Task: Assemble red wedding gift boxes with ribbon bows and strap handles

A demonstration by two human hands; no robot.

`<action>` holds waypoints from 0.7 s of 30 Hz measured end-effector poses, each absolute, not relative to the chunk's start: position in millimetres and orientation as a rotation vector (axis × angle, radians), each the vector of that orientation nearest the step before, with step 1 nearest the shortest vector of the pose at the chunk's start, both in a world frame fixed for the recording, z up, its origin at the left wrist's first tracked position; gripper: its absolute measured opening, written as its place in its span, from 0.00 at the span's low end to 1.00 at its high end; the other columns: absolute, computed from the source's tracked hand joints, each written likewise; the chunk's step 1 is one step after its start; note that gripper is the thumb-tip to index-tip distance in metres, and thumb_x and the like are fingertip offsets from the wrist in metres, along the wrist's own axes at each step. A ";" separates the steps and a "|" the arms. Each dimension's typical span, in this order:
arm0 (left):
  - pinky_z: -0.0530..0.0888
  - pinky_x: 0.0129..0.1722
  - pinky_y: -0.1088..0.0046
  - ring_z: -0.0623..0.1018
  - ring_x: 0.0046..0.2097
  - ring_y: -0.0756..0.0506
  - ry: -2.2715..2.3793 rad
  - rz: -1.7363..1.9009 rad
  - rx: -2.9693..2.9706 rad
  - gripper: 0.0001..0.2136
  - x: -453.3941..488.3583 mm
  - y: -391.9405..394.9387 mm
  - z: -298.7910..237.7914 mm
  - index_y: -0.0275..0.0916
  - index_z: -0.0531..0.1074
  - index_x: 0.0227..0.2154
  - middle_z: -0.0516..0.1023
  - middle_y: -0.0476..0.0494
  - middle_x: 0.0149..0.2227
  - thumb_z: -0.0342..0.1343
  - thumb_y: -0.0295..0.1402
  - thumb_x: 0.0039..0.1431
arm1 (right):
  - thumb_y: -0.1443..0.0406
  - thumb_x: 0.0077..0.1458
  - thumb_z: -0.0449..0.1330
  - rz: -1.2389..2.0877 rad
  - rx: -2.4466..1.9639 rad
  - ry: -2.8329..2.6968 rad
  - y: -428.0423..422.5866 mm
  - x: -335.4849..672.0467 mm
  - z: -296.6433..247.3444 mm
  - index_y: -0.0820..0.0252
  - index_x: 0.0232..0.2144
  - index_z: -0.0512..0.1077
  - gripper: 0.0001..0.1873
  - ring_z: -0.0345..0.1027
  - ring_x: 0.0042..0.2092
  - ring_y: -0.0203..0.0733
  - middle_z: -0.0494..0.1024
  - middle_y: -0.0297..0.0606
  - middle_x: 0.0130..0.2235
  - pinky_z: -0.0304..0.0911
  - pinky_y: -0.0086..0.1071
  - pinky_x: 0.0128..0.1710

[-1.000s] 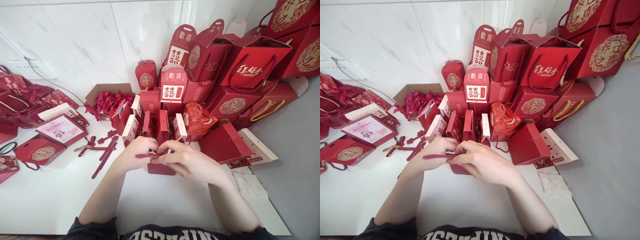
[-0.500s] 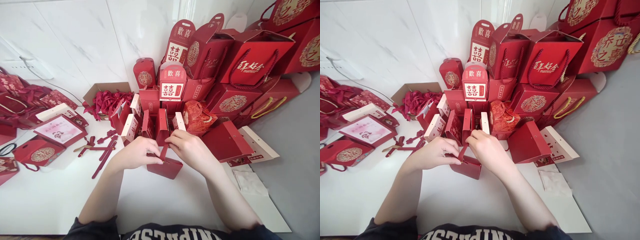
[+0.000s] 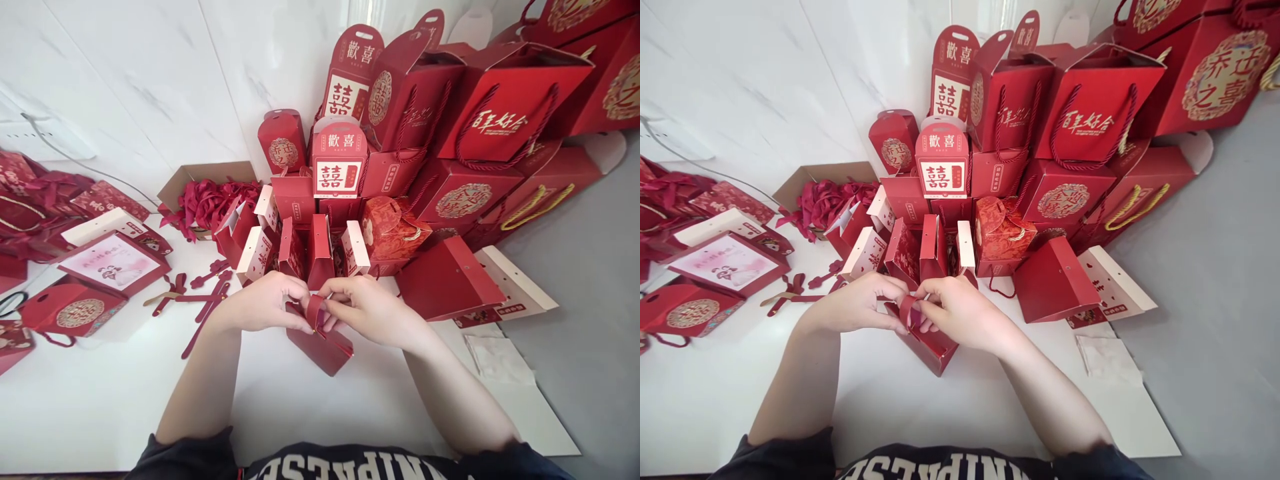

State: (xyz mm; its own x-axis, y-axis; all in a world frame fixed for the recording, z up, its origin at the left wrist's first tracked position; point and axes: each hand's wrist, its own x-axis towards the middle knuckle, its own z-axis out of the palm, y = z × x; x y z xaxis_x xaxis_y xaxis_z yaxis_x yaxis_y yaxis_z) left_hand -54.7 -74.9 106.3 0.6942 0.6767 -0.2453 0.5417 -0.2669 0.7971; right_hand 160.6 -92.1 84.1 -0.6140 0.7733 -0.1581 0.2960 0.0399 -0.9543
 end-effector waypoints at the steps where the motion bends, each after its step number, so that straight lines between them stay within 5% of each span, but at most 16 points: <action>1: 0.71 0.35 0.77 0.77 0.36 0.48 0.942 0.176 1.946 0.06 -54.8 -74.8 105.7 0.37 0.80 0.31 0.78 0.46 0.33 0.66 0.34 0.53 | 0.66 0.62 0.53 1.604 -1.062 -1.918 -92.6 160.4 84.2 0.59 0.35 0.73 0.09 0.79 0.36 0.39 0.82 0.37 0.33 0.74 0.30 0.37; 21: 0.72 0.38 0.78 0.77 0.37 0.50 0.935 0.182 1.963 0.05 -58.4 -73.3 102.8 0.43 0.83 0.34 0.77 0.49 0.34 0.65 0.33 0.54 | 0.63 0.63 0.56 1.449 -0.981 -2.075 -91.2 168.3 87.2 0.56 0.35 0.73 0.07 0.76 0.38 0.36 0.82 0.31 0.36 0.68 0.30 0.40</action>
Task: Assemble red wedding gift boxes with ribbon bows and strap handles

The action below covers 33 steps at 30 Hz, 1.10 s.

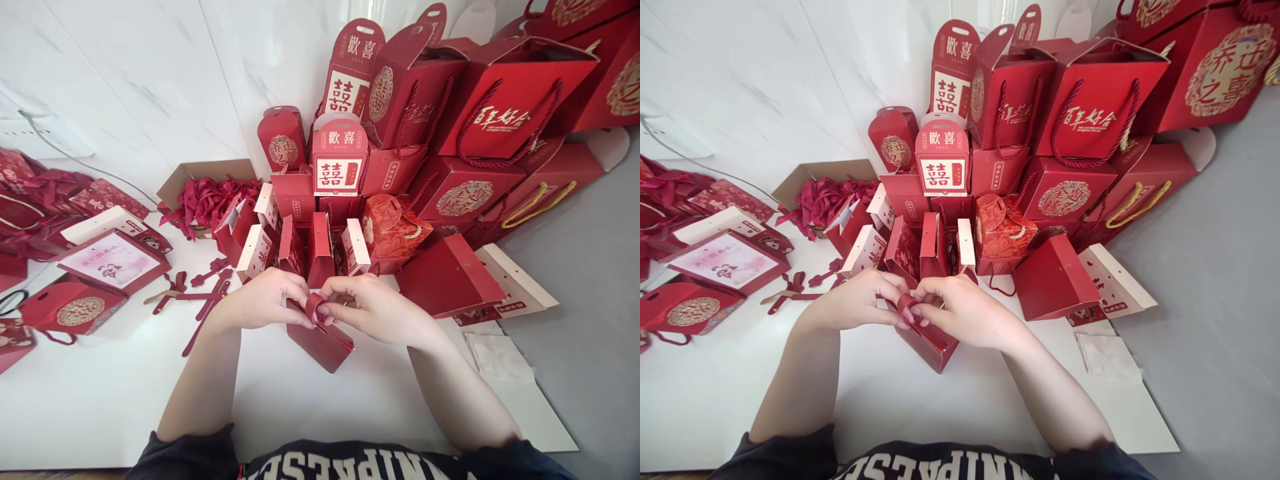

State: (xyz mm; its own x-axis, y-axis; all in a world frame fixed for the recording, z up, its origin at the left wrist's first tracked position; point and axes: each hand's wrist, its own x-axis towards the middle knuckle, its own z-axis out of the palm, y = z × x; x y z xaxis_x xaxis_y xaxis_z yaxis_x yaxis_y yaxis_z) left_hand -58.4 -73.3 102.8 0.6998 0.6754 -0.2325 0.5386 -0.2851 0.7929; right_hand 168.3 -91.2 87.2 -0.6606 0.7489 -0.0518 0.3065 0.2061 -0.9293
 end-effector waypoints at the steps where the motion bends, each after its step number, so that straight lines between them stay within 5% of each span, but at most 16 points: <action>1: 0.72 0.38 0.78 0.77 0.37 0.50 0.940 0.183 1.978 0.05 -58.6 -73.4 103.0 0.43 0.83 0.34 0.77 0.49 0.33 0.65 0.33 0.54 | 0.63 0.62 0.57 1.437 -0.984 -2.091 -90.9 168.6 87.2 0.56 0.35 0.73 0.06 0.76 0.38 0.37 0.82 0.31 0.36 0.68 0.30 0.40; 26: 0.69 0.34 0.77 0.74 0.34 0.51 0.962 0.223 1.985 0.09 -54.5 -75.7 104.4 0.37 0.73 0.28 0.78 0.51 0.32 0.65 0.36 0.53 | 0.74 0.55 0.59 1.457 -0.736 -2.198 -81.1 170.1 77.5 0.56 0.36 0.72 0.09 0.76 0.40 0.35 0.80 0.29 0.38 0.67 0.27 0.42; 33: 0.66 0.33 0.73 0.70 0.36 0.47 1.442 0.251 2.233 0.17 -53.7 -90.9 113.6 0.40 0.67 0.30 0.71 0.50 0.36 0.65 0.45 0.49 | 0.72 0.56 0.60 1.445 -0.780 -2.181 -78.6 170.3 78.0 0.57 0.35 0.71 0.06 0.75 0.38 0.34 0.80 0.30 0.37 0.67 0.28 0.41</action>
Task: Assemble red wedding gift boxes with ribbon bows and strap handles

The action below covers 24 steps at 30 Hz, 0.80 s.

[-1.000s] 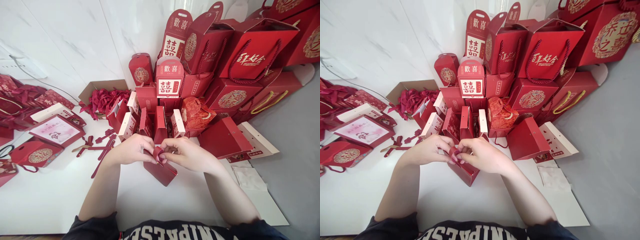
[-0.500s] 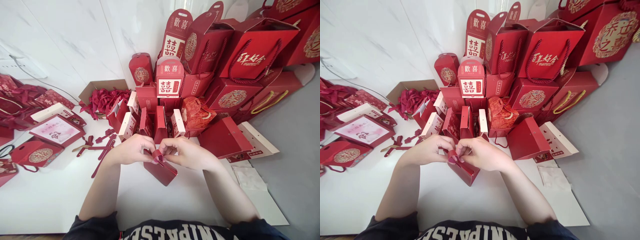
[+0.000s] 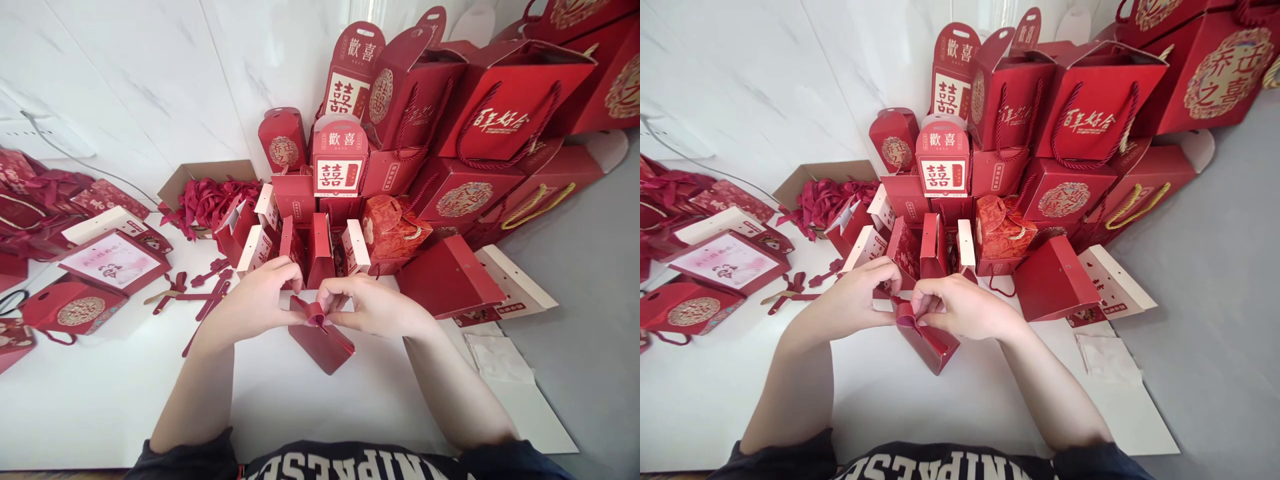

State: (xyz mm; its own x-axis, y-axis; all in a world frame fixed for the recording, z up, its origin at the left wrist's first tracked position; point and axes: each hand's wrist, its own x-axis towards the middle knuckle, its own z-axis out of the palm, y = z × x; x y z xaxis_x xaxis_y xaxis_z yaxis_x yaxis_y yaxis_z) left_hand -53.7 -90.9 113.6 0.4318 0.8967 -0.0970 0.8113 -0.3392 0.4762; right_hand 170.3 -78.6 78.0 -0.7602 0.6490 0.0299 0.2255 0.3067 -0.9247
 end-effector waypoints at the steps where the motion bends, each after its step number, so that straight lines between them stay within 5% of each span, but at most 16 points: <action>1: 0.65 0.33 0.73 0.70 0.36 0.47 1.483 0.240 2.260 0.16 -53.3 -93.9 114.9 0.40 0.67 0.29 0.71 0.50 0.35 0.64 0.45 0.50 | 0.73 0.56 0.60 1.420 -0.798 -2.182 -79.8 170.2 79.6 0.57 0.34 0.71 0.07 0.74 0.37 0.34 0.80 0.29 0.36 0.67 0.28 0.41; 12: 0.59 0.29 0.71 0.69 0.27 0.48 1.534 0.016 2.200 0.17 -43.9 -108.3 121.5 0.39 0.68 0.22 0.71 0.51 0.22 0.53 0.44 0.61 | 0.72 0.58 0.54 0.970 -1.057 -2.344 -102.1 167.8 88.2 0.55 0.35 0.62 0.07 0.69 0.34 0.36 0.76 0.30 0.35 0.59 0.29 0.33; 19: 0.62 0.31 0.70 0.73 0.31 0.47 1.414 0.059 2.259 0.13 -39.2 -126.3 128.8 0.40 0.65 0.30 0.74 0.49 0.30 0.40 0.36 0.69 | 0.73 0.59 0.52 0.893 -1.026 -2.332 -110.5 166.4 95.0 0.55 0.36 0.60 0.08 0.67 0.35 0.39 0.75 0.33 0.37 0.59 0.30 0.33; 24: 0.67 0.35 0.69 0.77 0.38 0.43 1.443 0.233 2.316 0.11 -39.7 -139.2 132.6 0.41 0.68 0.38 0.78 0.47 0.36 0.52 0.44 0.63 | 0.72 0.59 0.53 0.758 -1.051 -2.189 -121.9 162.6 97.8 0.55 0.37 0.60 0.07 0.68 0.36 0.39 0.73 0.34 0.36 0.62 0.30 0.34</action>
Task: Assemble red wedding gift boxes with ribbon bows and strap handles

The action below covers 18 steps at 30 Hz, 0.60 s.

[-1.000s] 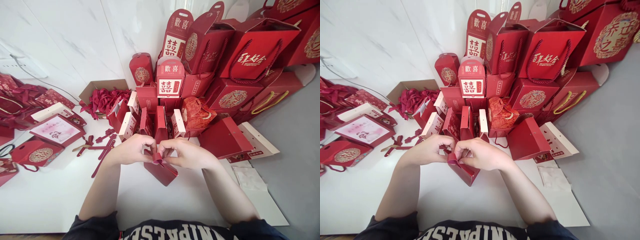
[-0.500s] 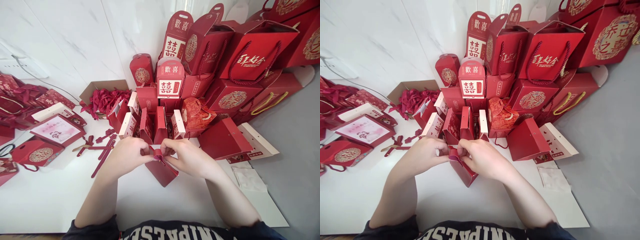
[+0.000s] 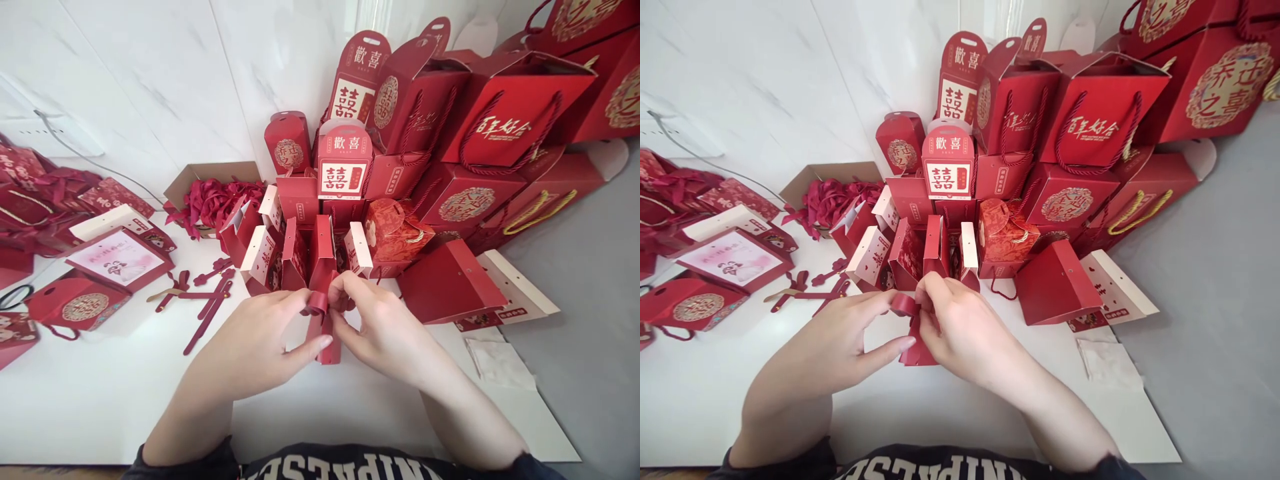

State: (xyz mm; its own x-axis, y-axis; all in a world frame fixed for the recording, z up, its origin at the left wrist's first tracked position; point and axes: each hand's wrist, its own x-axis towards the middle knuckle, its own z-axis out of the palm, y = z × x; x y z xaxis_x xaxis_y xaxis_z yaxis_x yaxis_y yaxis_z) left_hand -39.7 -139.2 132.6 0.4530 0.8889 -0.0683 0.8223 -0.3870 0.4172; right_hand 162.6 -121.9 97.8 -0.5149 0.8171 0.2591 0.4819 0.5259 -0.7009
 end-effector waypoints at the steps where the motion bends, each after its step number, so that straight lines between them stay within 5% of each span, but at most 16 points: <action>1: 0.67 0.35 0.69 0.77 0.38 0.43 1.464 0.251 2.315 0.10 -39.0 -141.1 132.2 0.41 0.68 0.38 0.78 0.47 0.36 0.54 0.42 0.62 | 0.72 0.59 0.53 0.716 -1.042 -2.159 -123.9 161.1 97.2 0.55 0.37 0.59 0.08 0.68 0.36 0.39 0.73 0.34 0.36 0.63 0.30 0.35; 7: 0.66 0.29 0.73 0.77 0.29 0.47 1.584 0.464 2.141 0.03 -26.9 -140.6 122.3 0.44 0.70 0.37 0.78 0.52 0.29 0.53 0.34 0.61 | 0.74 0.58 0.53 0.392 -1.087 -2.061 -131.7 150.7 89.7 0.55 0.36 0.60 0.09 0.68 0.34 0.39 0.73 0.34 0.33 0.62 0.32 0.35; 12: 0.65 0.28 0.74 0.76 0.29 0.47 1.525 0.430 2.100 0.05 -17.8 -126.1 112.4 0.41 0.70 0.30 0.77 0.51 0.27 0.51 0.26 0.58 | 0.73 0.59 0.54 0.526 -1.138 -2.159 -130.6 153.8 89.8 0.56 0.35 0.62 0.07 0.69 0.34 0.39 0.74 0.34 0.34 0.63 0.31 0.33; 18: 0.67 0.31 0.71 0.79 0.32 0.43 1.546 0.282 2.226 0.02 -14.5 -117.5 107.2 0.42 0.67 0.35 0.78 0.49 0.30 0.51 0.32 0.60 | 0.70 0.62 0.55 0.568 -1.152 -2.291 -118.6 178.5 104.5 0.56 0.38 0.67 0.04 0.68 0.42 0.44 0.75 0.38 0.40 0.65 0.36 0.41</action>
